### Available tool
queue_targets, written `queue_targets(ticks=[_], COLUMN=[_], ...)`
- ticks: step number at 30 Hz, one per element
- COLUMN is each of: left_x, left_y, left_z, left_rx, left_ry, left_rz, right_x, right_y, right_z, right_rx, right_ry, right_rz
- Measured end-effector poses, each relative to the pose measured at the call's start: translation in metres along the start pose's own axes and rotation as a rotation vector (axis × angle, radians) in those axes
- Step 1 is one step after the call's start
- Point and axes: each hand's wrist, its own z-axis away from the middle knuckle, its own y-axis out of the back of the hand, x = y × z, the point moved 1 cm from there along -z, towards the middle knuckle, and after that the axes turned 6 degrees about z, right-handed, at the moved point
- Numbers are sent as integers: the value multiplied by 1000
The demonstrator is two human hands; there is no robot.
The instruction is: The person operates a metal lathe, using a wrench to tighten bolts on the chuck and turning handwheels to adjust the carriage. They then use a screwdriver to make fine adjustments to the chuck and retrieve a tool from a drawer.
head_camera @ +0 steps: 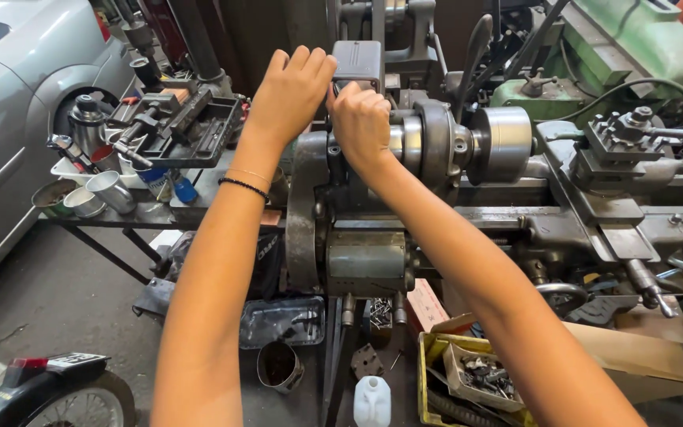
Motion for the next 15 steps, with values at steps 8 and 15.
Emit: queue_targets(ticks=[8, 15], left_x=[6, 14], left_y=[-4, -2], left_z=[-1, -7], left_rx=[-13, -2], left_ry=[41, 62], left_rz=[14, 56], right_x=[11, 9], right_y=[-11, -13], right_z=[-3, 11], right_rx=[-13, -127], right_ry=[-219, -101], right_rz=[-368, -333])
